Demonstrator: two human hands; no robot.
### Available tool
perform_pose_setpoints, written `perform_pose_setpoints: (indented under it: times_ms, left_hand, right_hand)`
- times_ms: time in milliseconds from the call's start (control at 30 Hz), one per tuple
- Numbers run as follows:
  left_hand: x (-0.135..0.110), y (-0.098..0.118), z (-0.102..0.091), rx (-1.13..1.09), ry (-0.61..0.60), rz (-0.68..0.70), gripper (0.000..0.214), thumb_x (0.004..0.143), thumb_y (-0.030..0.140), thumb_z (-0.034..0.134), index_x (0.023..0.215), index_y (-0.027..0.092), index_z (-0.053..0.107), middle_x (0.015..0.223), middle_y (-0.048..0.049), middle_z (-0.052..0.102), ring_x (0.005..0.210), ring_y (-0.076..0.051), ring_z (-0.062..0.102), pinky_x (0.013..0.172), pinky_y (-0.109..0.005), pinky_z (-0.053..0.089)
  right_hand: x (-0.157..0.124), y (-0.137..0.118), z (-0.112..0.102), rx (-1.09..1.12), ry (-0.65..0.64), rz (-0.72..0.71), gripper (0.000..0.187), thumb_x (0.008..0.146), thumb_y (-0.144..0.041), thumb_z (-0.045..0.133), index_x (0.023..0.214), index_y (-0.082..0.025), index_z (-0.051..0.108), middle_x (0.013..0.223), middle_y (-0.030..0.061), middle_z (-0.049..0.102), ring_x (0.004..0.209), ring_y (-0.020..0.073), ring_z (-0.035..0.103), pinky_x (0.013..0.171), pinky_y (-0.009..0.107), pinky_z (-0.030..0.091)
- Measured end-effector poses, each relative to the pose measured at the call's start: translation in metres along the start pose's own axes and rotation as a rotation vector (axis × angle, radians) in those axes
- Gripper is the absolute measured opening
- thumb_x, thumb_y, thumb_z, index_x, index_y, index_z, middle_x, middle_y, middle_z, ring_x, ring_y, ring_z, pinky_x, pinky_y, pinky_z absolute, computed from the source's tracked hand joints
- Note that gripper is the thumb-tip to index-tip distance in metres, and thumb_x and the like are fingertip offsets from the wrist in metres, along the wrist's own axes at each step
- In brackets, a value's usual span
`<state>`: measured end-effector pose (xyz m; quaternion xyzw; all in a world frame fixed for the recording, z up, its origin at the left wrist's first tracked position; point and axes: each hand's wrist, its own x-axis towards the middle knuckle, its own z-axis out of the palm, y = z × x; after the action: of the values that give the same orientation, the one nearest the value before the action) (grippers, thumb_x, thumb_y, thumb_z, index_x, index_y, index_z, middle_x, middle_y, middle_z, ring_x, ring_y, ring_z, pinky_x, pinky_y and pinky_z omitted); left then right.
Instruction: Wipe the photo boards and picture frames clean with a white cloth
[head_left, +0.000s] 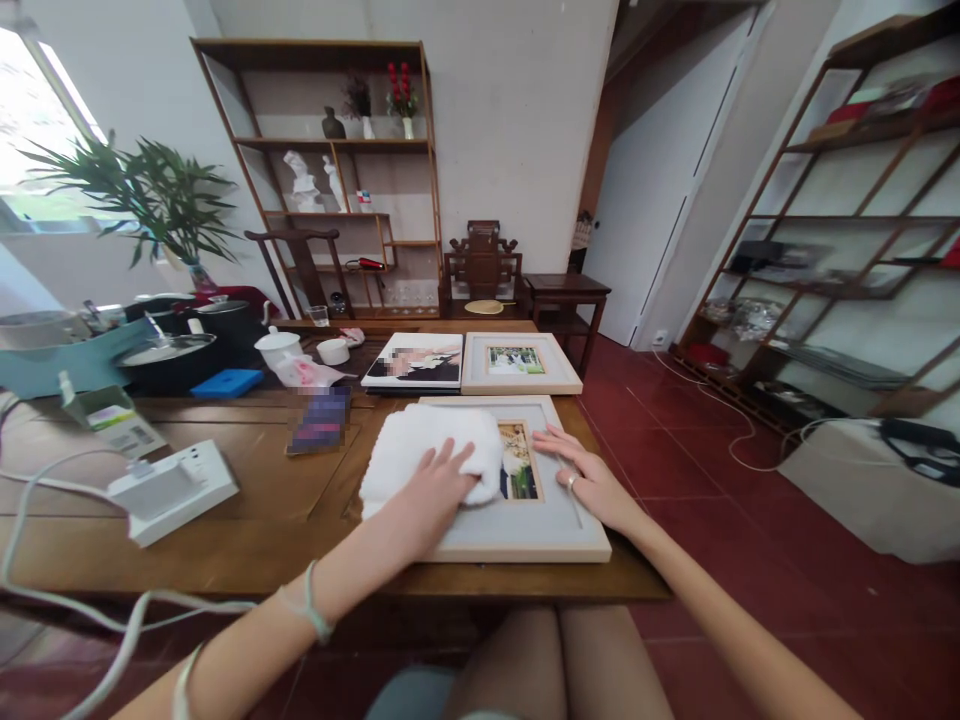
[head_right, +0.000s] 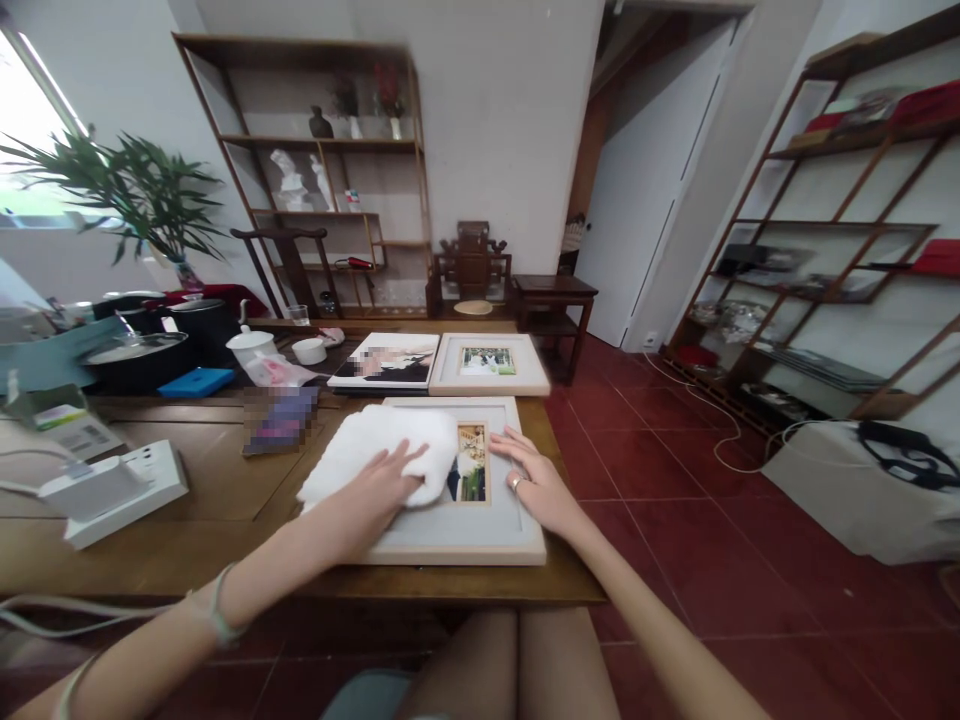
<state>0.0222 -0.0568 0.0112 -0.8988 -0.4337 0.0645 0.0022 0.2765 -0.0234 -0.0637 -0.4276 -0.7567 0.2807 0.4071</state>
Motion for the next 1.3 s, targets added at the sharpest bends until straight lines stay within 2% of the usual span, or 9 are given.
perform_pose_setpoints:
  times_ms: [133,233,467,600,700,833,1000,1133,1300]
  left_hand:
    - [-0.029,0.027,-0.003,-0.088,-0.012,0.085,0.041,0.078,-0.003,0.042,0.112,0.016,0.056,0.149,-0.0130,0.027,0.138,-0.032,0.018,0.107,-0.049,0.028]
    - [-0.019,0.024,0.001,-0.067,0.010,0.068,0.042,0.077,-0.003,0.043,0.113,0.014,0.056,0.149,-0.0148,0.025,0.137,-0.034,0.020,0.107,-0.050,0.028]
    - [0.058,-0.042,0.006,0.047,0.222,-0.077,0.037,0.082,0.000,0.038,0.113,0.009,0.057,0.147,-0.0176,0.030,0.135,-0.033,0.025,0.106,-0.048,0.030]
    - [0.073,-0.062,0.004,0.048,0.212,-0.042,0.031,0.086,0.007,0.039,0.110,0.010,0.058,0.148,-0.0162,0.029,0.136,-0.032,0.024,0.107,-0.048,0.028]
    - [0.058,-0.048,0.004,0.049,0.163,0.006,0.030,0.086,0.007,0.040,0.110,0.012,0.058,0.144,-0.0158,0.035,0.135,-0.031,0.028,0.105,-0.048,0.031]
    - [0.015,0.000,-0.005,0.053,0.025,0.014,0.038,0.078,0.000,0.045,0.112,0.013,0.058,0.144,-0.0178,0.035,0.132,-0.035,0.032,0.101,-0.052,0.034]
    - [-0.031,0.051,-0.020,-0.013,-0.129,0.119,0.052,0.067,0.010,0.064,0.118,0.014,0.055,0.145,-0.0203,0.032,0.131,-0.042,0.030,0.099,-0.055,0.036]
    - [-0.030,0.048,-0.012,-0.047,-0.033,0.096,0.039,0.077,0.012,0.055,0.116,0.016,0.056,0.146,-0.0171,0.031,0.132,-0.038,0.030,0.100,-0.053,0.036]
    - [0.018,0.009,0.005,-0.019,0.105,-0.040,0.030,0.085,0.013,0.046,0.112,0.011,0.058,0.147,-0.0199,0.027,0.135,-0.037,0.023,0.105,-0.052,0.029]
  right_hand:
    - [-0.003,0.000,0.002,0.025,0.015,0.002,0.055,0.064,-0.005,0.044,0.112,-0.025,0.063,0.133,0.0020,0.054,0.135,0.0218,0.031,0.112,0.049,0.023]
    - [-0.005,0.000,0.001,0.035,0.011,-0.014,0.052,0.066,-0.007,0.045,0.111,-0.025,0.064,0.131,0.0023,0.056,0.136,0.0227,0.029,0.112,0.051,0.022]
    - [-0.005,0.001,-0.001,-0.005,0.004,-0.063,0.046,0.072,-0.012,0.048,0.113,-0.026,0.063,0.131,0.0040,0.056,0.135,0.0251,0.031,0.110,0.054,0.023]
    - [-0.005,0.003,0.000,-0.026,0.000,-0.096,0.043,0.075,-0.015,0.049,0.114,-0.025,0.063,0.130,0.0054,0.056,0.134,0.0265,0.033,0.109,0.055,0.024]
    - [-0.004,0.005,0.000,-0.027,0.007,-0.093,0.042,0.077,-0.017,0.049,0.115,-0.026,0.063,0.130,0.0050,0.056,0.133,0.0268,0.034,0.109,0.055,0.025]
    - [-0.004,0.006,0.001,-0.044,0.009,-0.091,0.044,0.077,-0.016,0.048,0.117,-0.027,0.061,0.131,0.0041,0.055,0.133,0.0257,0.034,0.110,0.054,0.024]
    - [-0.005,0.005,-0.001,-0.070,-0.003,-0.087,0.047,0.076,-0.012,0.046,0.118,-0.026,0.061,0.131,0.0039,0.056,0.133,0.0244,0.034,0.110,0.053,0.025]
    - [-0.004,0.005,-0.002,-0.079,-0.018,-0.110,0.048,0.075,-0.014,0.047,0.120,-0.026,0.060,0.131,0.0038,0.055,0.133,0.0253,0.034,0.110,0.053,0.025]
    - [-0.002,0.007,-0.003,-0.094,-0.021,-0.173,0.043,0.078,-0.019,0.048,0.120,-0.025,0.060,0.130,0.0052,0.057,0.132,0.0261,0.036,0.108,0.053,0.027]
